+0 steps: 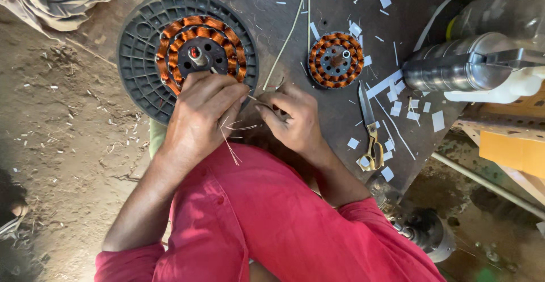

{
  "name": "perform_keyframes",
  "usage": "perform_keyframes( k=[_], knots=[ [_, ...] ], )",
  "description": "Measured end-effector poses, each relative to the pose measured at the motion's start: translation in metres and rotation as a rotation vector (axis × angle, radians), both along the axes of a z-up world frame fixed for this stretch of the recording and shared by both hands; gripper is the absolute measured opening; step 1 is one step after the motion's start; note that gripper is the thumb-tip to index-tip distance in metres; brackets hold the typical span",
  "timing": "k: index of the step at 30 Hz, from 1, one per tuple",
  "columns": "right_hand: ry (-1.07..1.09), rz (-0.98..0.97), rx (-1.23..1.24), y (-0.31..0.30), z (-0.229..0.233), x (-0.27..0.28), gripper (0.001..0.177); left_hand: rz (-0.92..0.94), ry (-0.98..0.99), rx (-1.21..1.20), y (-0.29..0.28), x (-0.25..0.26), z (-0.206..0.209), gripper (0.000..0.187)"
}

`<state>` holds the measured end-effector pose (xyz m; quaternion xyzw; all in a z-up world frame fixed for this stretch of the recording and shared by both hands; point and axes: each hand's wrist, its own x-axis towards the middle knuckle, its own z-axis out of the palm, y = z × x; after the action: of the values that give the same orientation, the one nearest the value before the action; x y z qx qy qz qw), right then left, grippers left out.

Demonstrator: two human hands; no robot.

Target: The person repairs an electric motor stator by stripping copper wire insulation with shears, twisting the exposed ends, and inserting them into the stator slots. They then use a wooden stick to push the wires deeper into the slots.

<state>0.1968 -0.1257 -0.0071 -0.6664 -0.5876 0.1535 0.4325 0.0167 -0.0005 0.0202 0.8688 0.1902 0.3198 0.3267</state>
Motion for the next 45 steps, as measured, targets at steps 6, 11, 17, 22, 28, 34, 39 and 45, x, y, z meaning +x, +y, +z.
perform_keyframes(
  k=[6,11,17,22,28,34,39,45],
  knots=[
    [-0.263,0.049,0.326,0.007,0.026,-0.007,0.023,0.000,0.036,0.084,0.000,0.002,0.003,0.026],
    [-0.006,0.163,0.201,0.015,0.024,0.006,0.015,0.008,0.039,0.092,0.001,0.006,0.007,0.024],
    [0.269,0.186,0.071,0.011,0.011,0.011,0.006,0.002,0.066,0.068,0.001,0.005,0.006,0.026],
    [0.574,0.172,-0.096,0.012,0.003,0.022,0.003,-0.007,0.080,0.070,0.001,0.007,0.003,0.029],
    [0.838,0.268,-0.143,0.020,-0.006,0.034,0.011,0.002,0.095,0.057,0.000,0.007,-0.001,0.022],
    [0.983,0.322,-0.176,0.030,-0.014,0.040,0.010,-0.005,0.083,0.065,0.001,0.007,-0.006,0.018],
    [1.411,0.308,-0.289,0.038,-0.023,0.043,0.009,-0.004,0.078,0.084,0.001,0.006,-0.009,0.017],
    [1.745,0.241,-0.263,0.034,-0.043,0.027,0.011,-0.012,0.074,0.152,0.002,0.007,-0.012,0.016]
  ],
)
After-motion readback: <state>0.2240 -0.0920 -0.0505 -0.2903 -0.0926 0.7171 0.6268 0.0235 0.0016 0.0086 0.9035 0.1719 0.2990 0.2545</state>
